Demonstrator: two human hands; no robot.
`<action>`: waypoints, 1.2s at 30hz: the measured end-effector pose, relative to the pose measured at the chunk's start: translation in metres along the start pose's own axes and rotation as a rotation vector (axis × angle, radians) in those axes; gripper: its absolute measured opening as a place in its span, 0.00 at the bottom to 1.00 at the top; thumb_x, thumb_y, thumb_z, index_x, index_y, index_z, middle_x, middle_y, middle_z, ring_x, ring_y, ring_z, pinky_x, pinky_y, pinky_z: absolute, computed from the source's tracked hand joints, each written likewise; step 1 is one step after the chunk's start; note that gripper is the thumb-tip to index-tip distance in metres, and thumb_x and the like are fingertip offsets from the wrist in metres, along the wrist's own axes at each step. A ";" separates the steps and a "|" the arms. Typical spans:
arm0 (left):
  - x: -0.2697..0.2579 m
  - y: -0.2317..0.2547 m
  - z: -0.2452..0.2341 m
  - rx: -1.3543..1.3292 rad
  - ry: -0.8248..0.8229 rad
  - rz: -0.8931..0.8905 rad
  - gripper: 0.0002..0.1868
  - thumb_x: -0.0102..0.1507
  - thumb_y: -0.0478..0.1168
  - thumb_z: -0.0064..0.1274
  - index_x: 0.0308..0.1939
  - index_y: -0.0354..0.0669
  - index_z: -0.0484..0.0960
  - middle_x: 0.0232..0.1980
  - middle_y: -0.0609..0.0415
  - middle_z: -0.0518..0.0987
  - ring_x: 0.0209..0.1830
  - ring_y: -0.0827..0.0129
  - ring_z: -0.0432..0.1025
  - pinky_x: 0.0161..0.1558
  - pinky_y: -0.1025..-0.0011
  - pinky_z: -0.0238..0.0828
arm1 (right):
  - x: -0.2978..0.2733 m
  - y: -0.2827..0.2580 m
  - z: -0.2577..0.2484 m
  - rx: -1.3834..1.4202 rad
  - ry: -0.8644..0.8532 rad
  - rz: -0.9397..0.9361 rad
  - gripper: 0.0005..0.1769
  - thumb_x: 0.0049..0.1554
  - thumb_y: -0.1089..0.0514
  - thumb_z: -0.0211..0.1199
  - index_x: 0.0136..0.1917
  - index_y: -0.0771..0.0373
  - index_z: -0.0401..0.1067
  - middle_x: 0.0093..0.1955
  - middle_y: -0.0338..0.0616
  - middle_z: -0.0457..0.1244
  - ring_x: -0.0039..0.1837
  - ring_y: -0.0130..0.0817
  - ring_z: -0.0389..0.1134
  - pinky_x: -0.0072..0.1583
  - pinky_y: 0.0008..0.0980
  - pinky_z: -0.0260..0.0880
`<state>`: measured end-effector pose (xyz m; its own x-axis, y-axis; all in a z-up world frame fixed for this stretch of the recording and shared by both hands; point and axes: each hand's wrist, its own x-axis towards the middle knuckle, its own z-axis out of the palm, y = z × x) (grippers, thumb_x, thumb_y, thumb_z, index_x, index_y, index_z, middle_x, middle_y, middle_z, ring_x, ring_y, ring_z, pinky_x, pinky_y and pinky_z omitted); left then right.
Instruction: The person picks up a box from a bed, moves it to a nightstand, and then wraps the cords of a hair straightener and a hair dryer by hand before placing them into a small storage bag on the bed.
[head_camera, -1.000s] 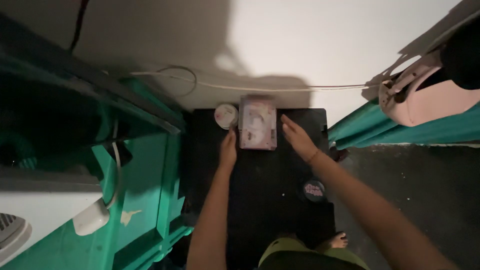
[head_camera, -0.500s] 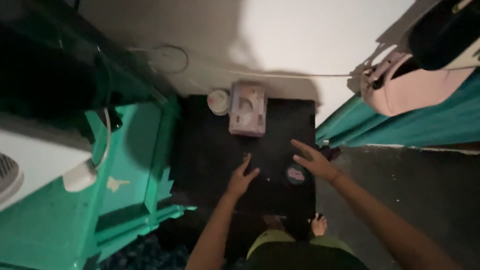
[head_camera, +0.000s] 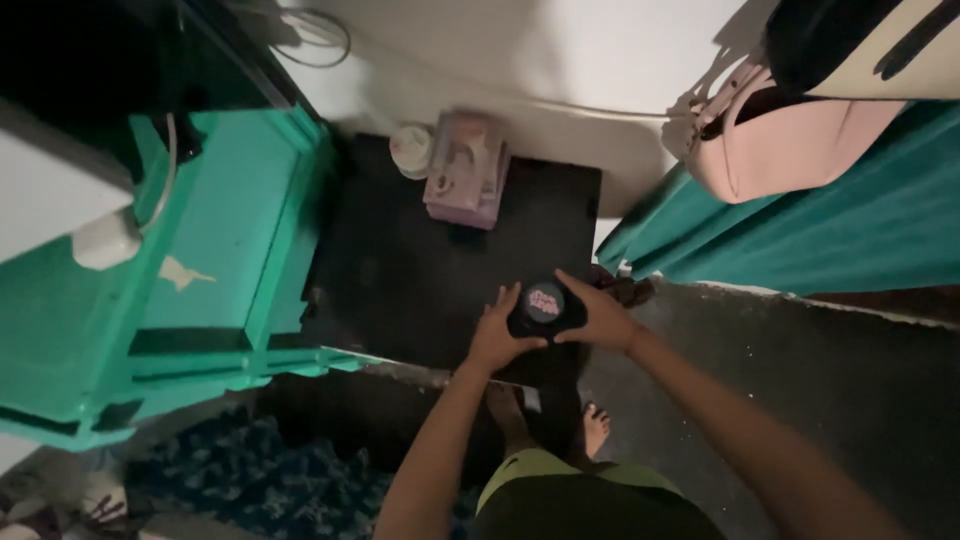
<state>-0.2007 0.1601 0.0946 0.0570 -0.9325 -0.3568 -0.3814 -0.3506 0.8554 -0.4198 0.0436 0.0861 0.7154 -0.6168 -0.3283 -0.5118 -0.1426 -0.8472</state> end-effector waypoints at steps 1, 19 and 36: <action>0.001 0.001 0.003 -0.005 0.005 -0.006 0.63 0.49 0.54 0.74 0.81 0.50 0.53 0.81 0.45 0.56 0.84 0.55 0.42 0.80 0.50 0.30 | 0.001 0.003 0.002 -0.002 -0.009 0.000 0.71 0.41 0.45 0.86 0.85 0.49 0.44 0.85 0.45 0.43 0.84 0.44 0.41 0.82 0.47 0.38; -0.006 -0.007 0.027 -0.088 0.226 -0.050 0.48 0.57 0.50 0.69 0.78 0.50 0.62 0.78 0.45 0.63 0.84 0.56 0.44 0.82 0.55 0.36 | 0.008 -0.012 0.004 0.035 0.012 -0.023 0.59 0.47 0.50 0.81 0.83 0.57 0.52 0.82 0.52 0.50 0.83 0.49 0.47 0.81 0.51 0.44; -0.007 -0.007 -0.031 -0.060 0.290 -0.071 0.48 0.54 0.50 0.71 0.76 0.60 0.65 0.82 0.38 0.50 0.80 0.44 0.49 0.82 0.56 0.38 | 0.052 -0.046 0.013 -0.057 0.053 -0.208 0.55 0.42 0.50 0.82 0.78 0.62 0.61 0.77 0.53 0.58 0.78 0.47 0.56 0.79 0.47 0.52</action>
<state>-0.1697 0.1667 0.1026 0.3457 -0.8883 -0.3023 -0.3125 -0.4127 0.8556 -0.3534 0.0280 0.1027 0.7830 -0.6092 -0.1257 -0.3834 -0.3136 -0.8687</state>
